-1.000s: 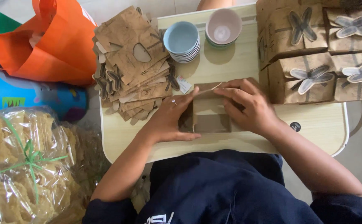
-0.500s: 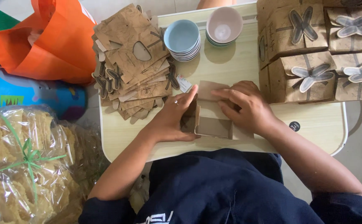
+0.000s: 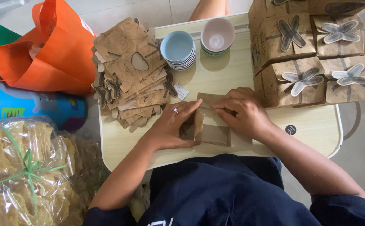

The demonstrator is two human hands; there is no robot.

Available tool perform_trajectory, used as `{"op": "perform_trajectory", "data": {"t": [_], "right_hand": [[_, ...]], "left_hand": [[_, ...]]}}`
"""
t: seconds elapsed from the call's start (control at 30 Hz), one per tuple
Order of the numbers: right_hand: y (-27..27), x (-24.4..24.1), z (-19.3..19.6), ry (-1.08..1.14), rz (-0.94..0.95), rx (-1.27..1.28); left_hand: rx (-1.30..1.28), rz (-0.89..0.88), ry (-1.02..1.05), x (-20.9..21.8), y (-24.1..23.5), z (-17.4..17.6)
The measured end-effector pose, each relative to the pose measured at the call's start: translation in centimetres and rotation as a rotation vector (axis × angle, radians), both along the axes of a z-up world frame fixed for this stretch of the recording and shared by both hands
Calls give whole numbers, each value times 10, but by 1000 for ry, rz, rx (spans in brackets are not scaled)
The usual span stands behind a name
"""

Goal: Assembling a cardboard gift box by folding and tucking flaps.

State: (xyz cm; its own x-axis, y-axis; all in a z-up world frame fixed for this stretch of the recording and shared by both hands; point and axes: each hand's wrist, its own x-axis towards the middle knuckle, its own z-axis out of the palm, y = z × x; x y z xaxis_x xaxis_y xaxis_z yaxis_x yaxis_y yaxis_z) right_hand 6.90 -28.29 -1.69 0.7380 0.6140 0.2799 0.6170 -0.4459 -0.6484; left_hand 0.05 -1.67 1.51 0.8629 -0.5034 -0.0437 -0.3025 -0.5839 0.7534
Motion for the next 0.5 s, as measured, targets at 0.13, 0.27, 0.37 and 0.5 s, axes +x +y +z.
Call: {"op": "perform_trajectory", "data": {"t": [0.13,0.27,0.37,0.5], "right_hand": [[8,-7,30,-95,-59,-53],[9,-11,50,-253,-65,30],[8,-8,22,-446,69,183],[9,-10,35,-388,241,173]], "left_hand": [[14,9,-13,2,2,-7],[0,132,68,4,1,-4],[-10,167,18,3,0,-6],[37,165,-81,5,-3,-13]]}}
